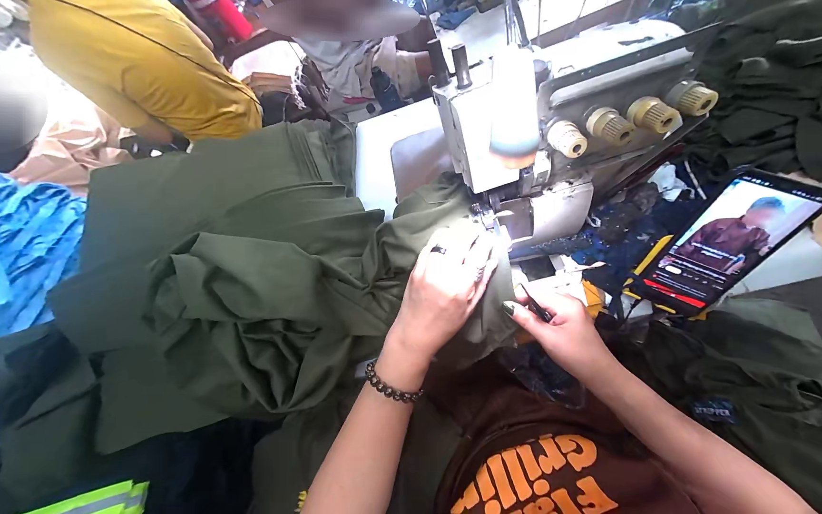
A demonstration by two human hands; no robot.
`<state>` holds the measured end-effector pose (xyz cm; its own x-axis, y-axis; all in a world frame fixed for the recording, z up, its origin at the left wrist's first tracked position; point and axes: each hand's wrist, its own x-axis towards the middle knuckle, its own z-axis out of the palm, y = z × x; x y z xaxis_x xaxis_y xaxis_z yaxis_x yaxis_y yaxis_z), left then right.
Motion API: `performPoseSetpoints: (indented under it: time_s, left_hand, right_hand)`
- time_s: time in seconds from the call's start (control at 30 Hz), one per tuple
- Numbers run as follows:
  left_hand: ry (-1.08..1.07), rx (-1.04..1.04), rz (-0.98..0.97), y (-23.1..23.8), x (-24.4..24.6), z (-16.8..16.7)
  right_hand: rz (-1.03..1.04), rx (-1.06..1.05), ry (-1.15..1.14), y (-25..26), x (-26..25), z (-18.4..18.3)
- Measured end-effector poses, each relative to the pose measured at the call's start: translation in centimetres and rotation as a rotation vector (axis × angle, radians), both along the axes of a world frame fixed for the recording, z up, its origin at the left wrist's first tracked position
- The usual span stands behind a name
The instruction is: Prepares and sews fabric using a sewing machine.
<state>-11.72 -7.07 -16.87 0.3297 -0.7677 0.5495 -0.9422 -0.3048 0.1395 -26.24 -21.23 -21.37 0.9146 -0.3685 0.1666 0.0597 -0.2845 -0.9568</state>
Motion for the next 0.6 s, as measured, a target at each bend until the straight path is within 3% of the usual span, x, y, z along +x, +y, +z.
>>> performPoseSetpoints:
  time_s: [0.37, 0.5, 0.6]
  left_hand:
    - [0.297, -0.059, 0.007, 0.1, 3.7, 0.8]
    - [0.402, 0.087, 0.175, 0.0, 4.8, 2.7]
    - [0.552, -0.009, 0.342, 0.0, 4.9, 2.0]
  right_hand:
    - [-0.031, -0.423, -0.114, 0.9, 2.4, 1.5]
    - [-0.097, -0.668, -0.200, 2.1, 5.3, 3.6]
    - [-0.126, -0.699, -0.228, 2.5, 6.7, 4.4]
